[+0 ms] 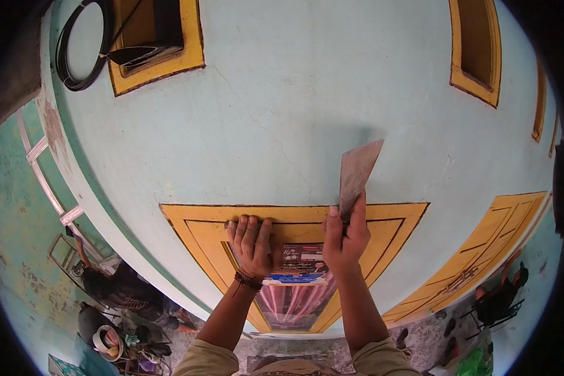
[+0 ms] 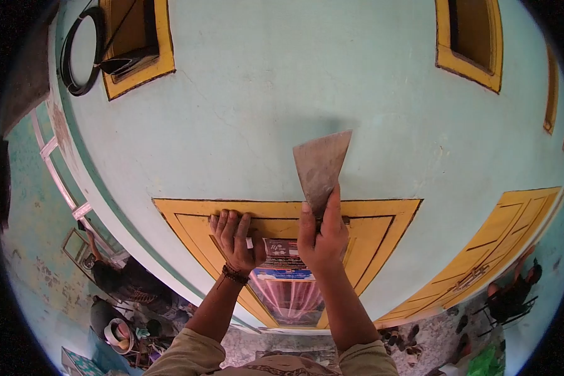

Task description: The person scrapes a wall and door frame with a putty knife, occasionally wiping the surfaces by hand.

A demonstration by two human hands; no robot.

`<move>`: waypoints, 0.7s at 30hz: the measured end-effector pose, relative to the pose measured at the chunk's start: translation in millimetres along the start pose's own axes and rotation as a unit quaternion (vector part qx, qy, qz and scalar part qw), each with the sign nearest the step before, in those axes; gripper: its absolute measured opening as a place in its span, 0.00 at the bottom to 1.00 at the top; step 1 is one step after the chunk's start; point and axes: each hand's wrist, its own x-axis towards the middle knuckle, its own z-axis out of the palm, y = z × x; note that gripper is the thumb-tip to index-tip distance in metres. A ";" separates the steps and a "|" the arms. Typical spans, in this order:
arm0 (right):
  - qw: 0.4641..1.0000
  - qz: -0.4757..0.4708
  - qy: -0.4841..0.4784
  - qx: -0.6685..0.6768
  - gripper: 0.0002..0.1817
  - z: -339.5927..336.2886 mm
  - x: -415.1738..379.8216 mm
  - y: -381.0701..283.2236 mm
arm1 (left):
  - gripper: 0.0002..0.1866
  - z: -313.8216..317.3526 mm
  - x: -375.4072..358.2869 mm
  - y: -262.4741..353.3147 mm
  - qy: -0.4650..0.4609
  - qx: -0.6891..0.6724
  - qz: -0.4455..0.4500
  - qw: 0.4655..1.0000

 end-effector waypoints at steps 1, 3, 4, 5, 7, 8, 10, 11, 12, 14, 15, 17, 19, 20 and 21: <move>1.000 -0.001 -0.001 -0.005 0.30 -0.4 0.2 -0.4 | 0.24 -0.3 0.4 0.5 -0.002 0.002 0.000 1.000; 1.000 0.002 -0.002 -0.001 0.30 -0.1 0.0 -0.3 | 0.24 -0.4 0.8 1.8 -0.007 0.005 -0.001 1.000; 1.000 0.005 -0.002 0.000 0.30 0.1 -0.4 -0.2 | 0.24 0.2 0.7 1.5 -0.004 0.006 0.000 1.000; 1.000 0.005 -0.003 0.000 0.30 -0.2 -0.8 0.1 | 0.24 0.9 0.5 1.2 -0.001 0.006 0.001 1.000; 1.000 0.007 -0.006 0.000 0.30 -0.7 -1.1 0.4 | 0.24 1.9 0.4 0.6 0.004 0.006 0.004 1.000; 1.000 0.006 -0.006 0.003 0.30 -0.9 -1.1 0.4 | 0.24 2.5 0.7 0.6 0.007 0.005 0.005 1.000; 1.000 0.003 -0.004 0.008 0.30 -0.7 -0.5 0.2 | 0.23 4.3 0.7 0.2 0.012 0.007 0.007 1.000; 1.000 0.004 -0.004 0.013 0.30 -0.7 -0.3 -0.3 | 0.23 4.9 0.5 -0.1 0.014 0.010 0.009 1.000; 1.000 0.004 -0.005 0.017 0.31 -0.8 -0.2 -0.9 | 0.23 5.1 0.2 -0.3 0.015 0.014 0.011 1.000; 1.000 0.007 -0.007 0.019 0.31 -1.0 0.1 -1.7 | 0.23 5.3 -0.2 -0.4 0.016 0.010 0.011 1.000; 1.000 0.010 -0.008 0.016 0.31 -1.0 0.3 -2.0 | 0.23 5.3 -0.4 -0.7 0.017 0.008 0.012 1.000; 1.000 0.012 -0.009 0.011 0.31 -0.9 -0.2 -2.1 | 0.23 5.4 -0.7 -1.5 0.016 0.014 0.013 1.000; 1.000 0.009 -0.008 0.005 0.31 -0.9 -0.3 -1.9 | 0.23 5.3 -0.4 -1.6 0.015 0.014 0.014 1.000; 1.000 0.009 -0.010 0.006 0.31 -1.2 -0.3 -1.7 | 0.23 4.9 0.1 -1.2 0.014 0.013 0.013 1.000; 1.000 0.008 -0.012 0.006 0.31 -1.5 -0.2 -1.5 | 0.23 4.8 0.6 -1.0 0.014 0.011 0.013 1.000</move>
